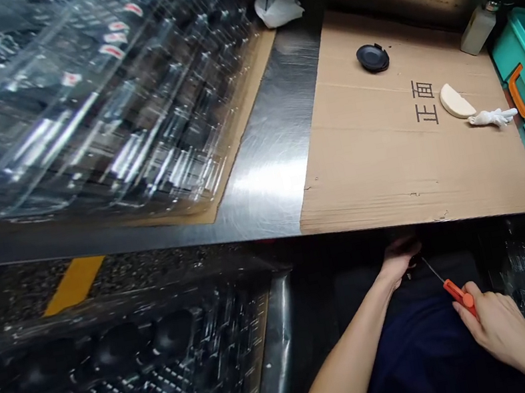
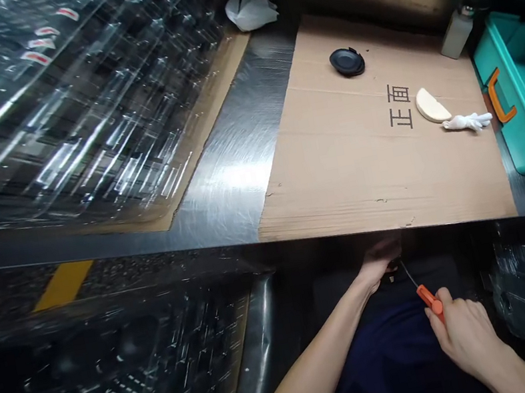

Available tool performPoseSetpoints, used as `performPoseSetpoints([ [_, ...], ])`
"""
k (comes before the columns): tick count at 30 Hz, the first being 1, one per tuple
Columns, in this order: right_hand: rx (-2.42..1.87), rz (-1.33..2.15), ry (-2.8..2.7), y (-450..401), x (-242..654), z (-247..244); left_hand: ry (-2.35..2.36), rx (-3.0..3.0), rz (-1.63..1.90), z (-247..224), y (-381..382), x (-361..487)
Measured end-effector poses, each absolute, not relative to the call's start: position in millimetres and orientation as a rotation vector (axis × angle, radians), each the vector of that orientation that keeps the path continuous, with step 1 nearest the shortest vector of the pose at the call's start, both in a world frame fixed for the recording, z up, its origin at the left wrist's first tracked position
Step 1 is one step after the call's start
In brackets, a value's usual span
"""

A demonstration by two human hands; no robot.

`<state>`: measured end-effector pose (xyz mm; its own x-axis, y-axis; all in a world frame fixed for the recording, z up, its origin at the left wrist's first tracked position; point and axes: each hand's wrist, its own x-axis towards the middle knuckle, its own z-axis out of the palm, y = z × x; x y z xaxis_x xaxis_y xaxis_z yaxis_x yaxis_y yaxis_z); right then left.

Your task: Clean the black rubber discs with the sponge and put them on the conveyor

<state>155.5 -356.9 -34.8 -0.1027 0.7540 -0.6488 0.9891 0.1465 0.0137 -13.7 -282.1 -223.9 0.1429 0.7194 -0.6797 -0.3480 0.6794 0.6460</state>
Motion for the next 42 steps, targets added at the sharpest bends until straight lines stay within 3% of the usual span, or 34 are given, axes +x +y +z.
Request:
performPoseSetpoints([
  [6, 1.695, -0.665, 1.899, -338, 162, -26, 1.184, 0.920, 0.838, -216, -293, -15],
  [15, 1.684, -0.716, 1.915, -339, 160, -30, 1.262, 1.021, 0.852, -222, -293, -14],
  [23, 1.705, -0.729, 1.911, -331, 167, -30, 1.233, 0.928, 0.892, -224, -292, -16],
  [33, 1.676, -0.773, 1.911, -342, 160, -43, 1.175, 0.164, 0.859, -233, -281, -20],
  [39, 1.743, -0.863, 1.930, -348, 160, -44, 1.191, 0.247, 0.792, -230, -284, -25],
  [42, 1.915, -1.089, 1.999, -361, 183, -32, 1.172, 0.306, 0.756, -229, -288, -26],
])
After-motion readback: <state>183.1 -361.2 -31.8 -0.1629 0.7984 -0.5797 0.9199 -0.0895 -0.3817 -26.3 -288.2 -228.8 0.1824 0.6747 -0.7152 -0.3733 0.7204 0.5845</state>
